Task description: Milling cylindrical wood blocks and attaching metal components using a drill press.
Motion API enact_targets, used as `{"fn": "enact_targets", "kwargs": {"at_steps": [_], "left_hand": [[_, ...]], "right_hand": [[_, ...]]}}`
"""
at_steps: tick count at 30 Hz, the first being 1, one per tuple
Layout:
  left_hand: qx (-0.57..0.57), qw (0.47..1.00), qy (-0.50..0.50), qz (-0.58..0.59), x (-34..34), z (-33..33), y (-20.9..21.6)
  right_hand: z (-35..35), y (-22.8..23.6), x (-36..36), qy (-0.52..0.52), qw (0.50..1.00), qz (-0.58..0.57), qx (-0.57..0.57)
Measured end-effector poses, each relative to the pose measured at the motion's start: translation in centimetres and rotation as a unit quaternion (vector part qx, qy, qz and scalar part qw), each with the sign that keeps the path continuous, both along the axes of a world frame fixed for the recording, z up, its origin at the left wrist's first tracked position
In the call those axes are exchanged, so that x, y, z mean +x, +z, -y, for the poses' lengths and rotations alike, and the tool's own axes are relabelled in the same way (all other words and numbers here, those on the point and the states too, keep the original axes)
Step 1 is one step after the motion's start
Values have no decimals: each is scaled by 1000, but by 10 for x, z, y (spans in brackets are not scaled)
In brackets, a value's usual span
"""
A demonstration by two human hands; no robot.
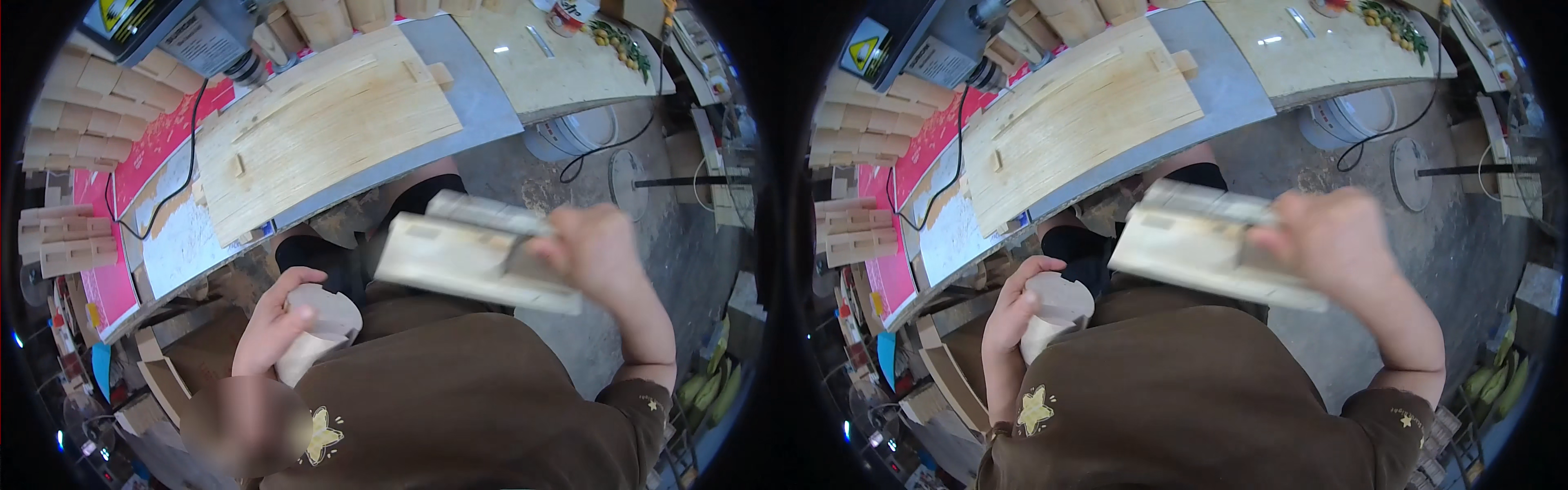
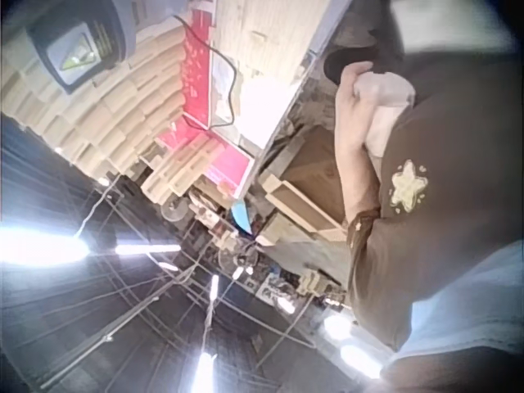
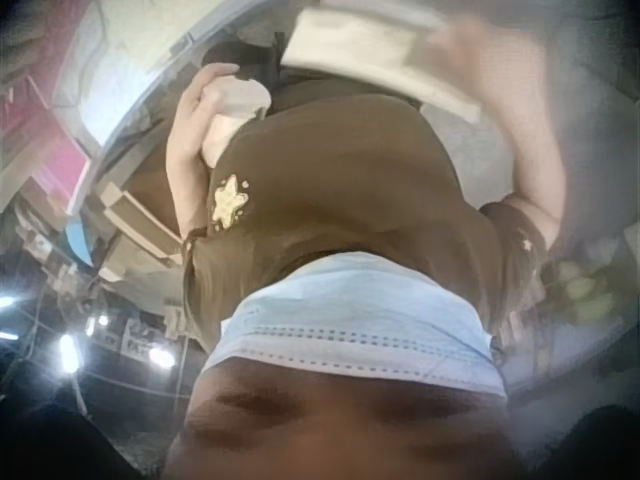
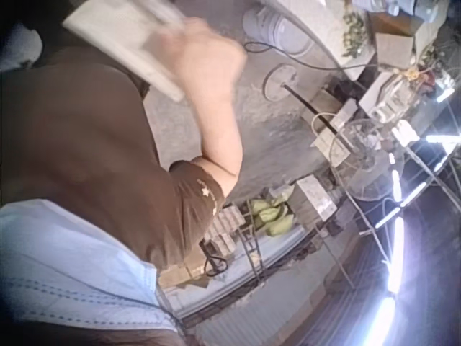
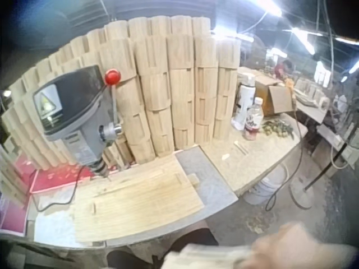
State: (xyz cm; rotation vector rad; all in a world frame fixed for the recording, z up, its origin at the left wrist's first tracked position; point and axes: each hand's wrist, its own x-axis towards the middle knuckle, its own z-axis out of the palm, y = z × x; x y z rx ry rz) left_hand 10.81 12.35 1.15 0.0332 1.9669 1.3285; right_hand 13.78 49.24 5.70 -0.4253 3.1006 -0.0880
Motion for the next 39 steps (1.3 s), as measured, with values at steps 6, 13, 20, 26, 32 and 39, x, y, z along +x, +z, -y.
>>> {"fn": "enact_targets", "kwargs": {"at_steps": [6, 13, 20, 26, 32, 39], "left_hand": [[351, 900, 164, 198, 57, 74, -54], [471, 810, 236, 258, 82, 75, -89], [246, 937, 235, -78, 45, 52, -16], [143, 888, 296, -323, 5, 21, 18], [193, 849, 299, -390, -26, -15, 21], [201, 839, 277, -424, -25, -40, 28]], "right_hand": [[-88, -15, -53, -305, 941, -142, 33], [-120, -100, -164, -353, 921, -112, 120], [-97, -113, -191, -335, 933, -69, 116], [-26, -63, -150, -105, 947, -256, -160], [143, 1, -86, 122, 808, 71, -573], [184, 1, -97, 169, 719, 76, -670]]}}
